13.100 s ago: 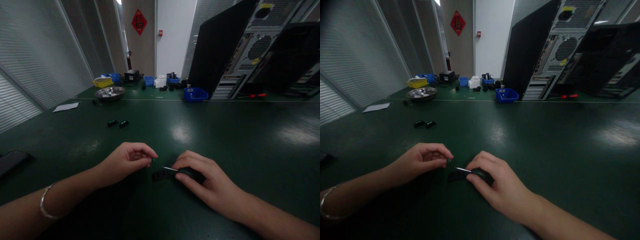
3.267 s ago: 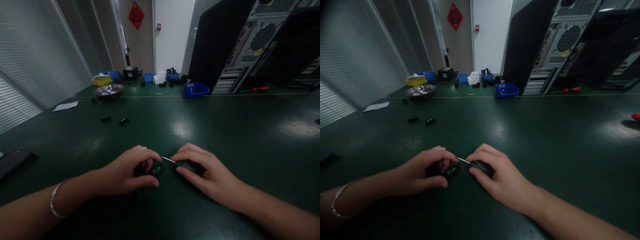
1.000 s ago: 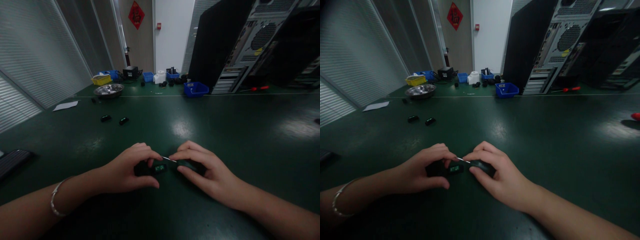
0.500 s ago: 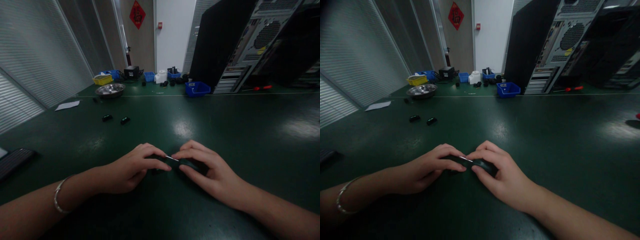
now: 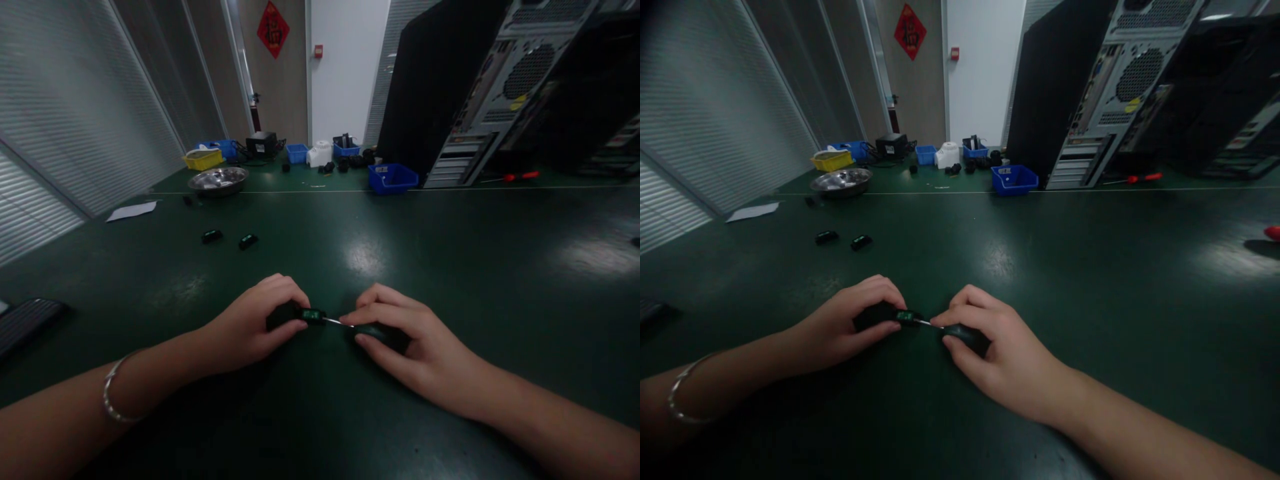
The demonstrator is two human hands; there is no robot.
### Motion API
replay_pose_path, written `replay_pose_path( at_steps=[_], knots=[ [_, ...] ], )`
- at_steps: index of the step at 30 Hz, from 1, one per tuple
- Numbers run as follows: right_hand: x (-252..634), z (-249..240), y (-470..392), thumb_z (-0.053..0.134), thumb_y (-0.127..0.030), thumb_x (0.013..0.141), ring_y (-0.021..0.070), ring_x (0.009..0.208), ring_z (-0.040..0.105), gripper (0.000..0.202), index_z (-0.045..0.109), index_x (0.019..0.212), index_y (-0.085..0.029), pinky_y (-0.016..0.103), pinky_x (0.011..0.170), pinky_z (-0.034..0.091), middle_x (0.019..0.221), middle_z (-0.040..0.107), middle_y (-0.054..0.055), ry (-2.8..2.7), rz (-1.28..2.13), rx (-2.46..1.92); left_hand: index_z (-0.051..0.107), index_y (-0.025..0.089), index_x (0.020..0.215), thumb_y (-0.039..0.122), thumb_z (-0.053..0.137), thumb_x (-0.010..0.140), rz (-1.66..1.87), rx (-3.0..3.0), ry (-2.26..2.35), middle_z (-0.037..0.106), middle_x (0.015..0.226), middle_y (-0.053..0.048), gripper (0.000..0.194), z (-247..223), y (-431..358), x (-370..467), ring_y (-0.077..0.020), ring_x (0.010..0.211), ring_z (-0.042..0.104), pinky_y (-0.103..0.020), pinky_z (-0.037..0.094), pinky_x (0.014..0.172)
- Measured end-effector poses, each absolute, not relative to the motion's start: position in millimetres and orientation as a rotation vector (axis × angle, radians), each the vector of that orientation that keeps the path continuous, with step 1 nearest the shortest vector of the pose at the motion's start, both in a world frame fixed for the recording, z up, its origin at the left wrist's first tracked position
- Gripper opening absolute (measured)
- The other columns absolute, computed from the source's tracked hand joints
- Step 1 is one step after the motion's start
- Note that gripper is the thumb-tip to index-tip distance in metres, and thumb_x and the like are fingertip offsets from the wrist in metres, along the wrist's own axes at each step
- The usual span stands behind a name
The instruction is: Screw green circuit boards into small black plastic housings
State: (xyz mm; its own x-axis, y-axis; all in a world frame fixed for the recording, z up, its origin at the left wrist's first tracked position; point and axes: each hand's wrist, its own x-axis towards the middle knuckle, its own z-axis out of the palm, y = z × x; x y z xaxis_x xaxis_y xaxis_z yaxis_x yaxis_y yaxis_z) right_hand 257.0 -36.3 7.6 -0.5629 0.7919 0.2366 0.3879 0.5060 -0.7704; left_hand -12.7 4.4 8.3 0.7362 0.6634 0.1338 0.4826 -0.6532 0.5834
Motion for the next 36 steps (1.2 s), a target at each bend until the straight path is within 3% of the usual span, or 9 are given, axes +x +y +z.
replay_pose_path(
  at_steps=[20,28,36],
  knots=[
    [255.7,8.7,-36.0,0.058,-0.004,0.087,0.0184,0.09,0.06,0.033,0.068,0.112,-0.024,0.032,0.078,0.051,0.101,0.059,0.005,-2.199,0.895,-0.937,0.061,0.018,0.105,0.02,0.059,0.093,0.518,2.411,0.77,0.062,0.098,-0.006,0.012,8.8,1.4,-10.7,-0.0209,0.091,0.056,-0.033,0.045,0.08],
    [255.3,10.7,-36.3,0.057,-0.006,0.088,0.0195,0.091,0.06,0.029,0.069,0.109,-0.021,0.034,0.079,0.05,0.1,0.059,0.005,-2.245,0.858,-0.965,0.06,0.015,0.109,0.01,0.053,0.092,0.621,2.845,0.699,0.063,0.1,-0.008,0.019,9.3,-3.0,-9.4,-0.0228,0.091,0.054,-0.038,0.039,0.081],
    [255.4,8.9,-35.9,0.056,-0.007,0.09,0.0182,0.092,0.06,0.028,0.068,0.112,-0.02,0.032,0.08,0.05,0.102,0.058,0.006,-2.212,0.897,-0.91,0.061,0.018,0.107,0.017,0.059,0.093,0.531,2.428,0.703,0.063,0.098,-0.006,0.015,11.9,1.4,-10.1,-0.0204,0.091,0.056,-0.033,0.043,0.081]
  ],
)
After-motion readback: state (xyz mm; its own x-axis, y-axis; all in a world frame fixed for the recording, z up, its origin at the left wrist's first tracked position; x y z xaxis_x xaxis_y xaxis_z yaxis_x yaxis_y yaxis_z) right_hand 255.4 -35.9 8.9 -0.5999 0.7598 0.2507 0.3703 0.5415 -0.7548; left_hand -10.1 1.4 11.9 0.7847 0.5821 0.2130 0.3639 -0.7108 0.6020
